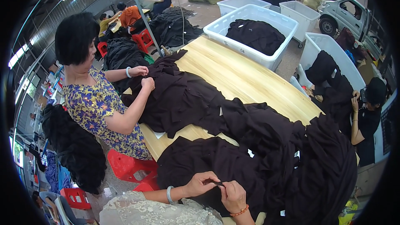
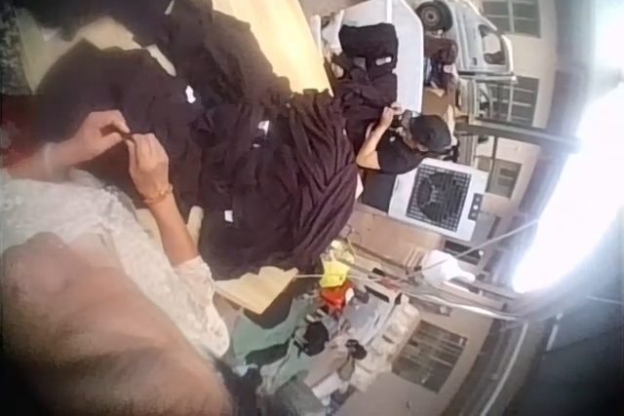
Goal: Trimming loose threads from black shirts using scissors and inspecting the garments.
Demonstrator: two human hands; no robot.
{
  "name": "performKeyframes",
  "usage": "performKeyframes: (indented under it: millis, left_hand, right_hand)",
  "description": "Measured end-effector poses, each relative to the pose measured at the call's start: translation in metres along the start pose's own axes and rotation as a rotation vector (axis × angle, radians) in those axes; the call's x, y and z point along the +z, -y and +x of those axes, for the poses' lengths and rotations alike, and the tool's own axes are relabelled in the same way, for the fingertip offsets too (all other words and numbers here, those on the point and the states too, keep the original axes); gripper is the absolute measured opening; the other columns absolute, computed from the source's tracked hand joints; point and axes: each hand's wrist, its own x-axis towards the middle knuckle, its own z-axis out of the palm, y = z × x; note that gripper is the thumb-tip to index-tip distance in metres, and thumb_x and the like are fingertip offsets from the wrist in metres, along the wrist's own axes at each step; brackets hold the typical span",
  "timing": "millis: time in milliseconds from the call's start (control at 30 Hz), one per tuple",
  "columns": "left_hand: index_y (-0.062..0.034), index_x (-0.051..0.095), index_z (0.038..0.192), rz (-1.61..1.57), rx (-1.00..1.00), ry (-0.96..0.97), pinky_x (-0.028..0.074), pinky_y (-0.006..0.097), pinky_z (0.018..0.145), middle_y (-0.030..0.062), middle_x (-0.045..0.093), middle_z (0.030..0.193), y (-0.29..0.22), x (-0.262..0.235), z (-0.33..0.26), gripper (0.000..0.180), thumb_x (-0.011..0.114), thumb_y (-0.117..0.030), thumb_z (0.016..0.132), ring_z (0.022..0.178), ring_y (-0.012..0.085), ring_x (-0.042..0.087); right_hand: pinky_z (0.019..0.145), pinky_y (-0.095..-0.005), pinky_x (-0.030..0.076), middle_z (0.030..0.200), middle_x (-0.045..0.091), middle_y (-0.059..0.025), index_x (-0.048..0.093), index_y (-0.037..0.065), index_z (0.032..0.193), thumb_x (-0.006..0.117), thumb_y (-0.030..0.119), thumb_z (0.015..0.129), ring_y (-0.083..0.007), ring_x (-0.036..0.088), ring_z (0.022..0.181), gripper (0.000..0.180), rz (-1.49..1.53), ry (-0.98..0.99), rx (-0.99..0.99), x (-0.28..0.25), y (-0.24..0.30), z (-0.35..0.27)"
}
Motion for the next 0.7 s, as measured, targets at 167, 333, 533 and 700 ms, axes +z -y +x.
performKeyframes:
  millis: [167, 333, 533, 700]
  left_hand:
    - [-0.0016, 0.064, 0.104, -0.243, -0.091, 0.117, 0.043, 0.018, 0.072, -0.0017, 0.06, 0.093, 0.004, -0.012, 0.003, 0.014, 0.06, -0.001, 0.091, 0.083, 0.0027, 0.053]
    - [0.0013, 0.063, 0.104, -0.372, -0.154, 0.262, 0.046, 0.022, 0.083, 0.0026, 0.06, 0.097, 0.003, -0.022, 0.008, 0.014, 0.06, 0.001, 0.091, 0.091, 0.008, 0.056]
    - [-0.0008, 0.061, 0.099, -0.067, 0.073, 0.072, 0.041, 0.019, 0.067, 0.0014, 0.056, 0.09, -0.019, 0.0, 0.002, 0.011, 0.06, 0.001, 0.088, 0.079, 0.006, 0.051]
    - [-0.0011, 0.06, 0.098, 0.023, 0.039, 0.012, 0.038, 0.018, 0.061, 0.0008, 0.054, 0.086, -0.013, 0.0, -0.01, 0.012, 0.059, 0.003, 0.086, 0.071, 0.006, 0.049]
  right_hand:
    - [0.053, -0.0355, 0.048, 0.072, 0.057, -0.0106, 0.06, 0.003, 0.085, 0.07, 0.004, 0.077, -0.0283, 0.059, 0.061, 0.012, 0.064, 0.034, -0.022, 0.0, 0.006, 0.004]
    - [0.054, -0.0355, 0.048, 0.072, 0.058, -0.0112, 0.06, 0.002, 0.084, 0.07, 0.003, 0.076, -0.0288, 0.059, 0.061, 0.012, 0.091, 0.016, 0.012, 0.0, 0.013, 0.002]
    - [0.055, -0.037, 0.048, 0.072, 0.057, -0.0119, 0.06, 0.002, 0.084, 0.069, 0.002, 0.076, -0.03, 0.059, 0.062, 0.013, 0.018, -0.071, 0.069, 0.004, 0.018, -0.008]
    - [0.056, -0.0374, 0.048, 0.073, 0.057, -0.0121, 0.059, 0.002, 0.085, 0.069, 0.003, 0.076, -0.0303, 0.059, 0.063, 0.013, 0.026, -0.056, 0.058, 0.005, 0.02, -0.008]
